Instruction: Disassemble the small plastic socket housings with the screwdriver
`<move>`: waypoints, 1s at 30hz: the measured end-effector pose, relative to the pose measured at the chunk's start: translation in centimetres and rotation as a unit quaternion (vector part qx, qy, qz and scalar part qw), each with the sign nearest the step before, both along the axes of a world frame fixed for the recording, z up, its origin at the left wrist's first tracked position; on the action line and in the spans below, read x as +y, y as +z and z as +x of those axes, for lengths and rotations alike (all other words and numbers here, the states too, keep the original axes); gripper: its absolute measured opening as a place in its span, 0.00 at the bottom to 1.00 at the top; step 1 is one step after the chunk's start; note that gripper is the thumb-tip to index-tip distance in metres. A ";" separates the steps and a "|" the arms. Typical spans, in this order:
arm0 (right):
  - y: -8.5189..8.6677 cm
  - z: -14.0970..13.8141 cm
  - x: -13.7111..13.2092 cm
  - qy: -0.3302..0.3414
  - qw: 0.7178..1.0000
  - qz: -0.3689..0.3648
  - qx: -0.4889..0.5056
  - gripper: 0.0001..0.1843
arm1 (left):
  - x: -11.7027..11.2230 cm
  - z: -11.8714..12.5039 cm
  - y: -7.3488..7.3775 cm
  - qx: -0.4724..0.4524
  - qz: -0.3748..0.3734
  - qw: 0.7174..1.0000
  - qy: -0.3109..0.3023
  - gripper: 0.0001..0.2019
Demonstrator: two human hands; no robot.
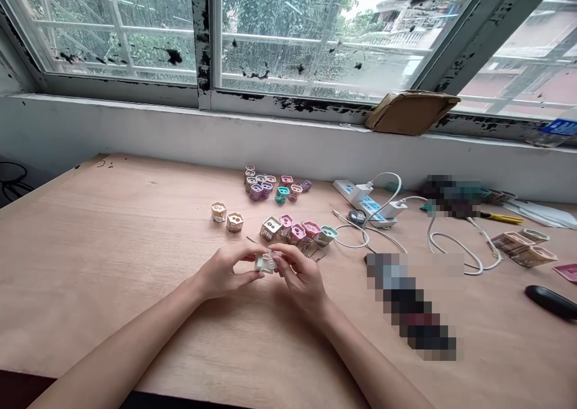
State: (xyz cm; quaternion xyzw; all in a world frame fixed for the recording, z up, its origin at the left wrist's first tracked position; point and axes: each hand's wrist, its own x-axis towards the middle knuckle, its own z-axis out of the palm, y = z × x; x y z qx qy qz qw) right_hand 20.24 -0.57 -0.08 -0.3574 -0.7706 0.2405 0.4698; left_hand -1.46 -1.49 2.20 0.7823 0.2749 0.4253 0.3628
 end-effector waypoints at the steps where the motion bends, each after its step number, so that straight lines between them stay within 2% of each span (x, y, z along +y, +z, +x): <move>1: 0.0 -0.1 0.0 0.005 1.000 0.005 0.005 0.11 | 0.0 0.0 -0.1 -0.001 0.002 1.000 0.002 0.16; 6: 0.8 0.2 0.3 0.035 0.998 0.051 -0.027 0.13 | 0.1 -0.1 -0.3 -0.006 0.001 1.000 0.005 0.17; 10: 1.1 0.6 0.4 0.058 0.996 0.051 -0.047 0.18 | 0.2 -0.3 -0.4 0.002 0.000 1.000 0.013 0.17; 14: 1.2 1.0 0.5 0.076 0.995 0.056 -0.045 0.17 | 0.2 -0.6 -0.4 0.008 0.010 1.000 0.025 0.17; 24: 1.9 1.1 0.1 0.118 0.991 0.032 -0.052 0.18 | 0.5 -0.5 -0.8 0.016 0.056 0.998 0.018 0.19; 30: 2.1 0.6 -0.3 0.091 0.995 0.000 -0.036 0.16 | 0.3 -0.2 -0.9 0.005 0.061 0.997 0.040 0.20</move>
